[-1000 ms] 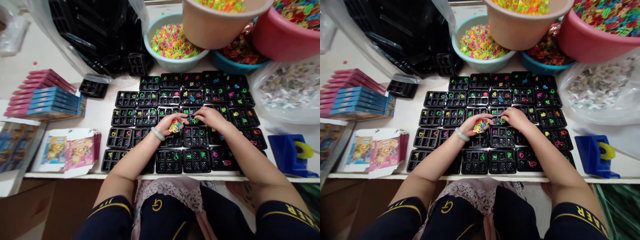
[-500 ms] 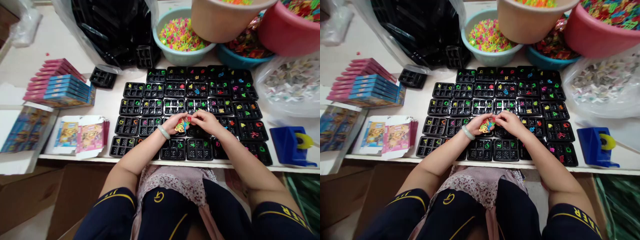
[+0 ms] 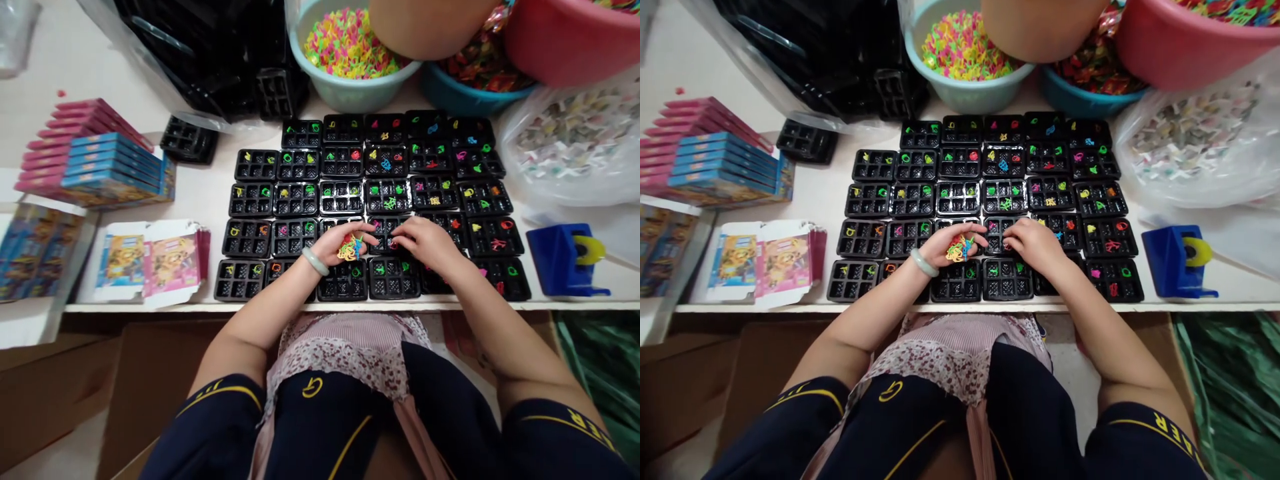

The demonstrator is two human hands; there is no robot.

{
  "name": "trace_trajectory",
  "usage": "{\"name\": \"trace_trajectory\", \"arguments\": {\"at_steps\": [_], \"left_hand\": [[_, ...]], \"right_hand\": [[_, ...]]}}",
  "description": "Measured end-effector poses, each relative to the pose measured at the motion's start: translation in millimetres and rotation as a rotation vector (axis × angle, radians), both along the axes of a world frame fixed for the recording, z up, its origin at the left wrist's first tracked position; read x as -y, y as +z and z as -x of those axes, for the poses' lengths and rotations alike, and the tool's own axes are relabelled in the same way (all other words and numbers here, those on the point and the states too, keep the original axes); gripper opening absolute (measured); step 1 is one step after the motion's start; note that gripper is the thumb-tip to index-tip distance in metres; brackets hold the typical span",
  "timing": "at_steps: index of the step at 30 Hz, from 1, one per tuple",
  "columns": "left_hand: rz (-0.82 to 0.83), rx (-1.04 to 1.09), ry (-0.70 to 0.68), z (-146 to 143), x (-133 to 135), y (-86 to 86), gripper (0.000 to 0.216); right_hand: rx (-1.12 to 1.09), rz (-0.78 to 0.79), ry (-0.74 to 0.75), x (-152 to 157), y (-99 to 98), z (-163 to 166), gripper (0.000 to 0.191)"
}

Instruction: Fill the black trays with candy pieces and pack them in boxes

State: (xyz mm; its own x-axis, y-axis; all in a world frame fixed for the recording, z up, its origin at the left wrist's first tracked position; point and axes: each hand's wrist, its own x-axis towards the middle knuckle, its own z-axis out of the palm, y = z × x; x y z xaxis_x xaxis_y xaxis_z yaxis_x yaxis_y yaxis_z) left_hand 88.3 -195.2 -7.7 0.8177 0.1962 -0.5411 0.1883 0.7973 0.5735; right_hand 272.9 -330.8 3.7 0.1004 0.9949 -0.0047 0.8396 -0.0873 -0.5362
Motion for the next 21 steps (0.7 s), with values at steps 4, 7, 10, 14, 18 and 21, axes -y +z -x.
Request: {"name": "trace_trajectory", "arguments": {"at_steps": [4, 7, 10, 14, 18, 21], "left_hand": [[0.027, 0.014, -0.005, -1.5, 13.3, -0.2, 0.032], [0.042, 0.023, -0.006, 1.4, 22.0, -1.6, 0.033], [0.058, 0.021, -0.031, 7.2, 27.3, -3.2, 0.035], [0.075, 0.015, -0.075, 15.6, 29.1, -1.4, 0.039], [0.05, 0.002, -0.016, 25.2, 26.2, 2.7, 0.038], [0.043, -0.01, 0.033, 31.5, 24.4, 3.5, 0.036]], "right_hand": [[-0.138, -0.049, 0.09, -6.7, 9.4, 28.0, 0.017], [-0.149, -0.035, 0.118, -9.1, 5.5, 44.0, 0.014], [-0.219, -0.053, 0.105, -7.4, 0.5, 48.9, 0.01], [-0.272, -0.074, 0.071, 5.6, 8.1, 40.5, 0.012], [-0.221, 0.043, 0.139, 34.3, 13.3, 23.6, 0.012], [-0.144, 0.212, 0.248, 55.2, 4.0, 15.0, 0.011]]}}
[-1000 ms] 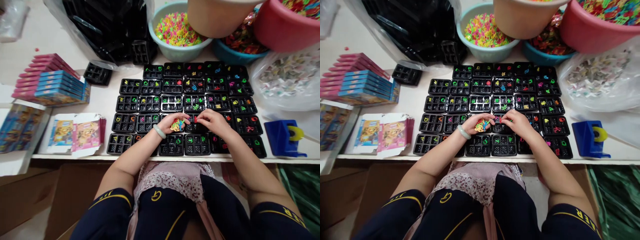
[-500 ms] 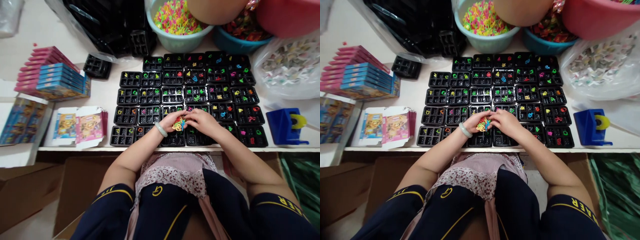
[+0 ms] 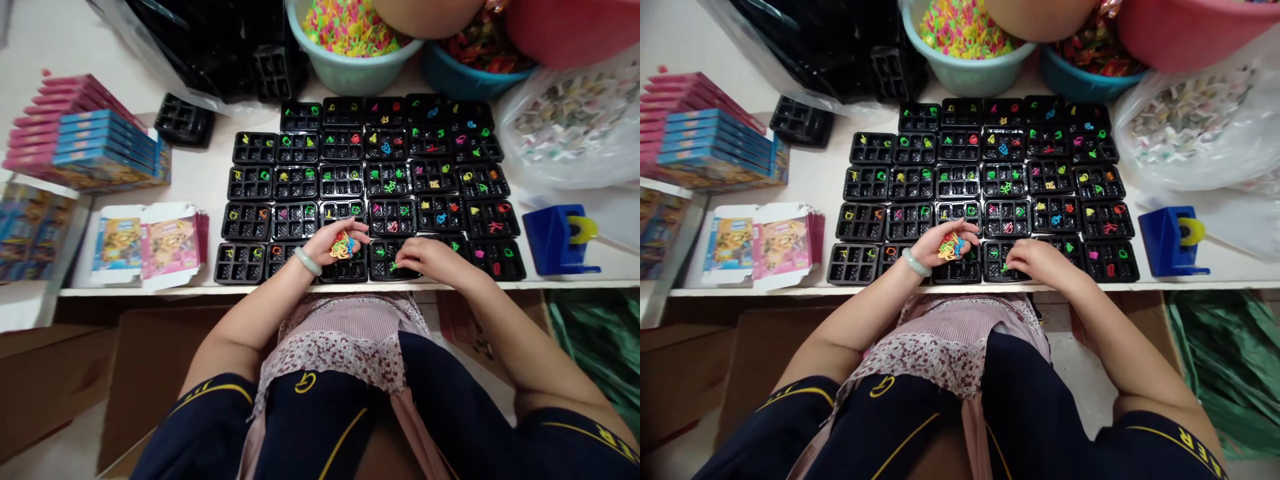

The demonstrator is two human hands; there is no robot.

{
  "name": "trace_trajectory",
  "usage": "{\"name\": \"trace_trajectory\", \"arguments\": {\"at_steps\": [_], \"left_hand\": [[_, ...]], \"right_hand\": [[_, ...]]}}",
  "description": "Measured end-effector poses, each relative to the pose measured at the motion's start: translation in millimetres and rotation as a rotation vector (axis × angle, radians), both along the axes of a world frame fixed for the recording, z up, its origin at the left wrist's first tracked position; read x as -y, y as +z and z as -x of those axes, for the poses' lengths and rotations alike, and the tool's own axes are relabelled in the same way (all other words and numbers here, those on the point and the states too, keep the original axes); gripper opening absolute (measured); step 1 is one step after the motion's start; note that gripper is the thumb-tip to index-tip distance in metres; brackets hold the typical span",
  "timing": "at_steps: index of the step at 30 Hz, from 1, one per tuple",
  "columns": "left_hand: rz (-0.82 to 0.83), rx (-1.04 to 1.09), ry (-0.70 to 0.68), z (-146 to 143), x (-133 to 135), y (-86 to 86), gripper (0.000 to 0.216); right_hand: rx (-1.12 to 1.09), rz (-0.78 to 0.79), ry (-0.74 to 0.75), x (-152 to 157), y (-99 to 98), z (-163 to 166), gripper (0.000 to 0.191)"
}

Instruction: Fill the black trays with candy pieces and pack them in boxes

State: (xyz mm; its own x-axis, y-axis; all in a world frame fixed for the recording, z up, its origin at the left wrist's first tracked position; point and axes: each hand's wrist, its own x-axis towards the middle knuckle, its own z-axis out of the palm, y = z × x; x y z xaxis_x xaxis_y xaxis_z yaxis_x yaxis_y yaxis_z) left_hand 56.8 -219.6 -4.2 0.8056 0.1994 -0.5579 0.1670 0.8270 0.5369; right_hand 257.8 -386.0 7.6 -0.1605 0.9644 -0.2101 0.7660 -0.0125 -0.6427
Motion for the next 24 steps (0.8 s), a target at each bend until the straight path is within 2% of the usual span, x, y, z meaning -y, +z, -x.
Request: {"name": "trace_trajectory", "arguments": {"at_steps": [2, 4, 7, 10, 13, 17, 24], "left_hand": [[0.008, -0.013, 0.03, 2.6, 1.1, 0.3, 0.037], [0.023, -0.028, 0.082, 3.8, 4.3, 1.5, 0.037], [0.059, -0.061, 0.192, 3.4, 11.8, 5.3, 0.037], [0.086, -0.086, 0.321, 2.7, 18.8, 9.9, 0.039], [0.098, -0.078, 0.409, 5.5, 22.7, 12.7, 0.039], [0.095, -0.084, 0.401, 16.2, 22.9, 11.9, 0.034], [0.053, -0.105, 0.347, 34.6, 19.1, 12.5, 0.014]], "right_hand": [[0.058, 0.024, 0.006, 6.9, -5.4, 0.4, 0.009], [0.069, -0.051, -0.049, 5.8, -3.9, 8.2, 0.01], [-0.041, -0.222, -0.126, -8.4, 10.3, 34.0, 0.019], [-0.181, -0.283, -0.117, -28.5, 22.1, 66.2, 0.032], [-0.219, -0.28, -0.127, -45.5, 17.7, 88.6, 0.028], [-0.33, -0.267, -0.222, -60.0, 0.3, 95.9, 0.014], [-0.656, -0.061, -0.403, -74.3, -12.2, 87.8, 0.021]]}}
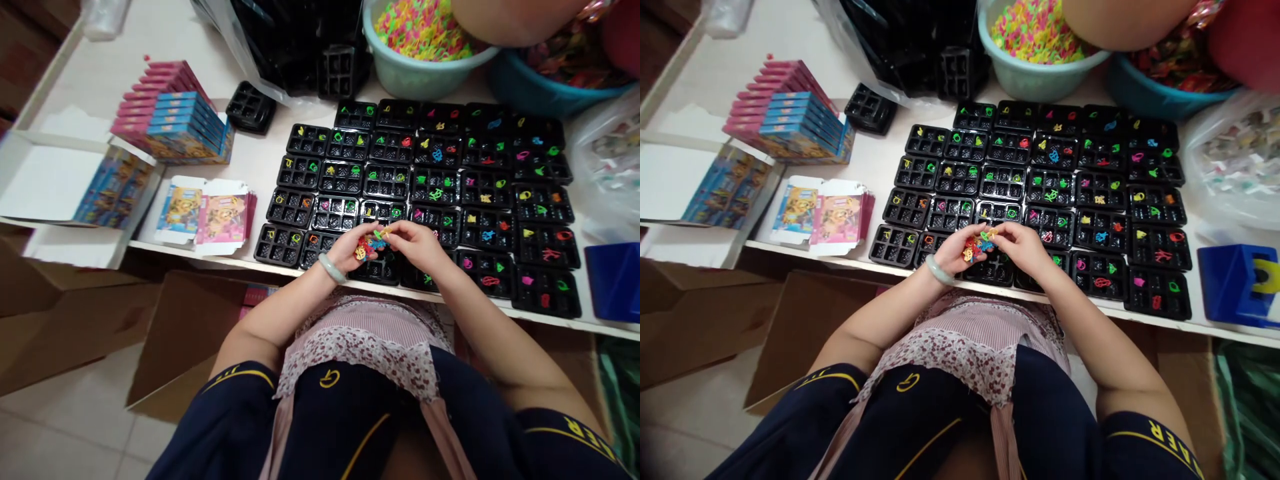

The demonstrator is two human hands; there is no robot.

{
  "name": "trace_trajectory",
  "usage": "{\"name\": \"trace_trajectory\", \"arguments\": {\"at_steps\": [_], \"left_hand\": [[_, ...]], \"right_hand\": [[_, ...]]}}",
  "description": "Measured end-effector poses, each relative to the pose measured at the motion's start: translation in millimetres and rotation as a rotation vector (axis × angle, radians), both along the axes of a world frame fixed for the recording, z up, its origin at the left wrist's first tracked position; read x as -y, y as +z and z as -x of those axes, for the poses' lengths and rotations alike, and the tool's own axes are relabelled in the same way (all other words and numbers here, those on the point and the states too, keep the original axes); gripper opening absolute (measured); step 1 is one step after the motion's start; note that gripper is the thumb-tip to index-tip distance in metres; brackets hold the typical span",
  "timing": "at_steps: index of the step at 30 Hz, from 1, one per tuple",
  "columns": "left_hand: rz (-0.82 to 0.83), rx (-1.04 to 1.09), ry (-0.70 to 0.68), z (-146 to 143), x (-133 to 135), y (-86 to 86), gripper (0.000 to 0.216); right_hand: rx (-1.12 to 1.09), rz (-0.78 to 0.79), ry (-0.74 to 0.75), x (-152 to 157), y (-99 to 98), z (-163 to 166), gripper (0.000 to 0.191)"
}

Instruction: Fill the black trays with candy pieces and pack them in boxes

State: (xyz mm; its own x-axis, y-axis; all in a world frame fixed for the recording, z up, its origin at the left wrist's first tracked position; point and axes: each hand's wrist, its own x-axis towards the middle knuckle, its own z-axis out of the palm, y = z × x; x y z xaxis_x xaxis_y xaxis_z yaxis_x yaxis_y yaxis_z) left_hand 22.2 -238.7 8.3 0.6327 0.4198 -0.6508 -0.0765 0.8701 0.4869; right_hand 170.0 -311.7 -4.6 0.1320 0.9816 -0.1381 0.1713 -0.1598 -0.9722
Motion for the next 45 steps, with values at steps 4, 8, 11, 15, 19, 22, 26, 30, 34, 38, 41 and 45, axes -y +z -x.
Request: {"name": "trace_trajectory", "arguments": {"at_steps": [4, 8, 11, 15, 19, 22, 26, 30, 34, 38, 41, 45], "left_hand": [[-0.07, 0.017, -0.076, 8.5, -0.9, 0.5, 0.006], [-0.135, -0.014, -0.098, 13.0, 0.7, 0.4, 0.008], [-0.186, -0.036, -0.118, 15.9, 0.6, 0.7, 0.011], [-0.269, -0.051, -0.162, 27.2, -4.8, 0.7, 0.012], [-0.353, -0.089, -0.175, 45.5, -14.6, 0.4, 0.022], [-0.396, -0.119, -0.169, 58.3, -22.0, 1.6, 0.022], [-0.422, -0.136, -0.117, 68.6, -29.4, 4.9, 0.021], [-0.409, -0.147, -0.072, 67.6, -30.8, 4.9, 0.022], [-0.387, -0.134, -0.057, 54.3, -26.9, 0.1, 0.026], [-0.368, -0.107, -0.097, 33.1, -25.9, -5.0, 0.027], [-0.339, -0.093, -0.121, 19.9, -31.3, -5.7, 0.026], [-0.272, -0.037, -0.029, 11.2, -47.1, -2.4, 0.019]], "right_hand": [[-0.046, 0.035, -0.044, -3.3, -3.6, -1.5, 0.023], [-0.095, 0.055, -0.076, -6.7, -7.3, 3.3, 0.028], [-0.133, 0.056, -0.11, -7.2, -9.1, 4.7, 0.028], [-0.04, 0.031, -0.071, 1.9, -9.9, 1.7, 0.022], [0.278, 0.007, 0.225, 20.5, -7.6, 4.6, 0.009], [0.447, -0.043, 0.341, 27.7, -4.9, 7.1, 0.015], [0.614, -0.129, 0.219, 12.3, -5.7, -2.8, 0.021], [0.898, -0.12, 0.166, -16.3, -12.9, -17.0, 0.026], [0.792, -0.172, 0.141, -26.3, -8.6, -11.2, 0.027], [0.458, -0.193, 0.148, -23.4, 6.1, 11.9, 0.022], [0.391, -0.201, 0.129, -28.1, 8.0, 18.7, 0.016], [0.428, -0.234, 0.012, -55.1, -5.8, -5.6, 0.018]]}}
